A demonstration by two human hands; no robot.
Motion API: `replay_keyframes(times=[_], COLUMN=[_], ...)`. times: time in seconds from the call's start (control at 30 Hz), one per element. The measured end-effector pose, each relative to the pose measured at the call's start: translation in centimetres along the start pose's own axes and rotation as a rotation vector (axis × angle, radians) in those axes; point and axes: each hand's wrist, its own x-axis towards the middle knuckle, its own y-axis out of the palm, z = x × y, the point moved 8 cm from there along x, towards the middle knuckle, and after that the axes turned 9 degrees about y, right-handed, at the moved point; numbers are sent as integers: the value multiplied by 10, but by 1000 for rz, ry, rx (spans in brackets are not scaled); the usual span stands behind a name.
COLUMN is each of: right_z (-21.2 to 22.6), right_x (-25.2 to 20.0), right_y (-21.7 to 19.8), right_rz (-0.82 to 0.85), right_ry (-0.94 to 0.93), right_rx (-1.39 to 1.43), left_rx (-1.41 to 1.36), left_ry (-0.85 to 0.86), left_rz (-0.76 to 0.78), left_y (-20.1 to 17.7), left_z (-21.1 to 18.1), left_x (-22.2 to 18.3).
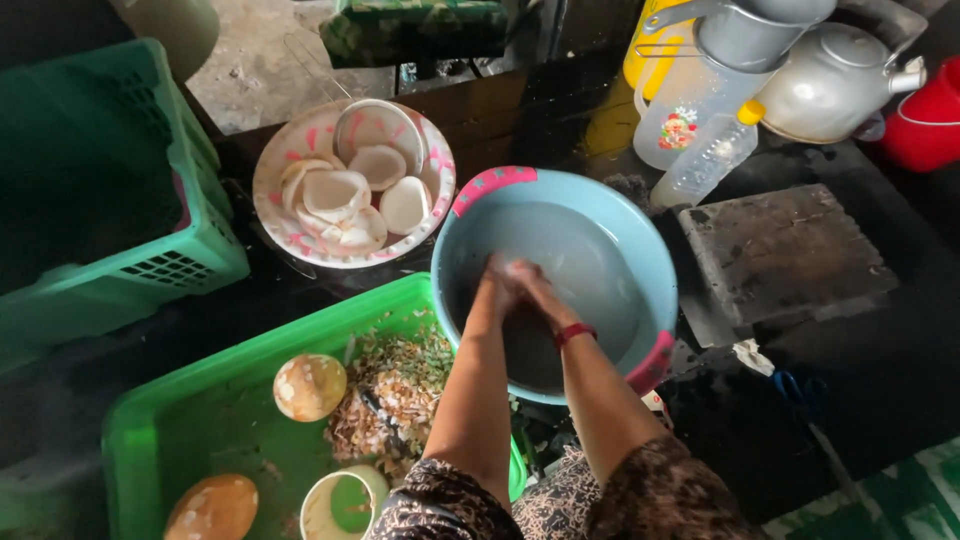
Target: Peeling the brown skin off coconut meat and washing the pieces in a basin of water.
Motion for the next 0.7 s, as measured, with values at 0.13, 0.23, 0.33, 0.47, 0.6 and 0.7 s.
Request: replay_keyframes(times=[0.13, 0.23, 0.33, 0.47, 0.6, 0.7], right_z=[-89, -95, 11, 49, -81, -110], right_x=[106, 14, -21, -35, 48, 87], right_y=[-18, -51, -53, -11, -6, -28], right_rz=[-220, -366, -519, -145, -728, -211], right_ry=[-364, -263, -51, -563, -1026, -85], right_rx=[-1101, -690, -354, -307, -1303, -640], left_rx=[427, 850, 387, 910, 1876, 1860], left_ry=[102, 207, 331, 999, 1448, 1428], left_rz=[48, 107, -39, -458, -720, -735], left_y=[4, 19, 5, -18, 15, 13], left_z=[-77, -138, -108, -73, -71, -84], left_x=[-54, -83, -62, -50, -73, -75])
